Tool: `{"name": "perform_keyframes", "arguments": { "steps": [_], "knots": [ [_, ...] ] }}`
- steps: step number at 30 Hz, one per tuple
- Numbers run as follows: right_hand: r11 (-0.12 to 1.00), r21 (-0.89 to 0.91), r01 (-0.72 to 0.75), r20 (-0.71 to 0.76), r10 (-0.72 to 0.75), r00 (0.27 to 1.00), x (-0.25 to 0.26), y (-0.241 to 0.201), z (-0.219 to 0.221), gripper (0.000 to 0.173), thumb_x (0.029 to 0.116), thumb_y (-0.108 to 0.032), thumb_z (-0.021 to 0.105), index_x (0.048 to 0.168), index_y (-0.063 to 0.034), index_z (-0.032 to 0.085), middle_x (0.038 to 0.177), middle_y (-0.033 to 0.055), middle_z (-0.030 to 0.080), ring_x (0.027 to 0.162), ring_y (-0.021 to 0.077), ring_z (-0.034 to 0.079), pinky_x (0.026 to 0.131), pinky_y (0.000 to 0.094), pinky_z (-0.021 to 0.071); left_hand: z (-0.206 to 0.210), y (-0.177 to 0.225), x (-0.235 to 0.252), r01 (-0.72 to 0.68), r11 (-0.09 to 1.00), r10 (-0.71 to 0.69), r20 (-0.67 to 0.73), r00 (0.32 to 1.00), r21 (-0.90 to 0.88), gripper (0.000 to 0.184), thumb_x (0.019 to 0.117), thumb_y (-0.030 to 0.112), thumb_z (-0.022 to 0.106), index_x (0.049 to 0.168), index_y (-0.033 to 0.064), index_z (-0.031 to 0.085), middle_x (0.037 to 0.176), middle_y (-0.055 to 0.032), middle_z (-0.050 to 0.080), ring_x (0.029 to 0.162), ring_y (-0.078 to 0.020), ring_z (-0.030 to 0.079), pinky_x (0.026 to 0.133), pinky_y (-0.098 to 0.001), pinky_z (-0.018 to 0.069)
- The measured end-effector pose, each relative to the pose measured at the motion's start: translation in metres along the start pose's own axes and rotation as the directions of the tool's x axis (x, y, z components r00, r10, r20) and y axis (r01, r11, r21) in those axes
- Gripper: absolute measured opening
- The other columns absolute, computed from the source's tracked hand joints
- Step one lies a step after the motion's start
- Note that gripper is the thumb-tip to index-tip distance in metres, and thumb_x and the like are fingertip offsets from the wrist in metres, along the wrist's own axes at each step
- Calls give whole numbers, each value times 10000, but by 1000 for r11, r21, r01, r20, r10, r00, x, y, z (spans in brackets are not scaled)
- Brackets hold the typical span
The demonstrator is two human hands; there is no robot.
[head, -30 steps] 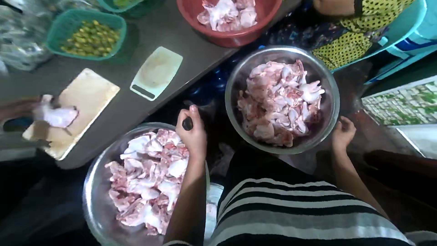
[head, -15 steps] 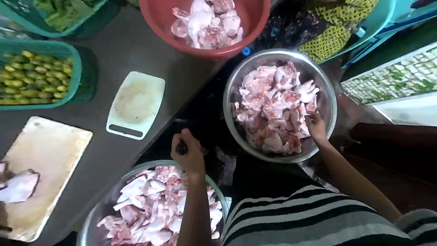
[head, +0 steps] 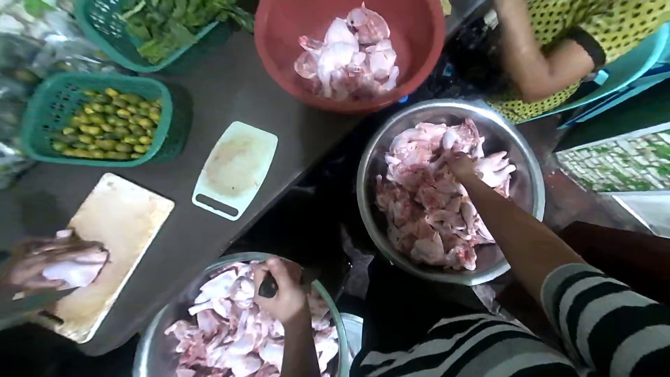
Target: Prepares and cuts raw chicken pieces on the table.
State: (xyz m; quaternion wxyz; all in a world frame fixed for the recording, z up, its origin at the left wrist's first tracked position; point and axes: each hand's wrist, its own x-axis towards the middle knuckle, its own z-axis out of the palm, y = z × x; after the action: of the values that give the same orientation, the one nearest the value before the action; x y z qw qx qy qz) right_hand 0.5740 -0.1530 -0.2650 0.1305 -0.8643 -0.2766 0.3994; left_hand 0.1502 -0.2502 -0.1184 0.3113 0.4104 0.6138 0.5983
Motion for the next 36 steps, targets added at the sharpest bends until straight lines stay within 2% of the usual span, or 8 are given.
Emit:
{"name": "perform_keyframes", "arguments": {
  "steps": [4,12,16,20,23,26,31,36],
  "knots": [
    [994,-108,-8,75,16,997,26,-4,13,580,1093,-401,442,1492,20,435,1403,325,550,1312,487,538,1073,663,423,-11,-2,-17,-3,999,4,-14,1000,50,231,1052,272,544,822,271,520,571,200,476,464,39,480,456,-154,444],
    [951,-280,129,139,-93,986,54,-9,14,394,999,-209,596,1375,-92,618,1385,274,591,1307,490,537,1038,726,411,-30,5,-64,100,986,-81,-142,986,131,226,1054,211,503,831,248,524,564,184,474,448,25,471,448,-159,443],
    [986,-56,158,184,-145,972,24,-5,-7,399,1078,-217,495,1335,75,582,1335,341,580,1266,492,552,1055,682,409,-38,12,-76,99,984,-76,-157,985,146,219,1056,220,502,839,254,515,564,193,452,449,30,450,449,-163,432],
    [950,251,186,214,-241,947,-23,11,-28,421,1105,-359,423,1171,-1,634,840,90,588,679,159,551,654,357,506,-48,18,-85,70,982,-48,-126,991,174,221,1052,214,498,836,255,516,573,194,454,455,29,451,457,-161,433],
    [806,591,42,282,-255,925,-64,4,-26,283,1080,-258,385,943,-102,577,635,-51,528,516,48,496,518,236,473,-55,24,-92,47,979,-23,-124,992,198,208,1056,217,506,852,249,526,594,197,472,474,39,460,468,-154,438],
    [763,646,-31,441,-341,830,-102,-9,-12,326,1083,-204,318,854,-133,538,599,-60,530,487,39,488,483,211,462,-63,30,-99,10,979,19,-138,990,206,215,1057,215,502,844,241,521,605,193,469,485,43,457,472,-151,436],
    [819,501,281,498,-538,680,-159,-35,19,228,1058,-133,399,991,-47,598,735,-41,607,613,47,576,590,233,528,-85,29,-99,-83,985,112,-198,974,150,224,1058,249,521,834,248,523,610,186,460,500,37,451,496,-157,428],
    [801,522,294,580,-586,566,-206,-75,34,277,1050,-158,328,973,-82,583,677,-72,583,560,30,549,551,206,506,-104,20,-85,-128,987,149,-243,959,98,231,1067,262,505,838,239,532,618,177,469,503,32,454,503,-164,431]
  ]
}}
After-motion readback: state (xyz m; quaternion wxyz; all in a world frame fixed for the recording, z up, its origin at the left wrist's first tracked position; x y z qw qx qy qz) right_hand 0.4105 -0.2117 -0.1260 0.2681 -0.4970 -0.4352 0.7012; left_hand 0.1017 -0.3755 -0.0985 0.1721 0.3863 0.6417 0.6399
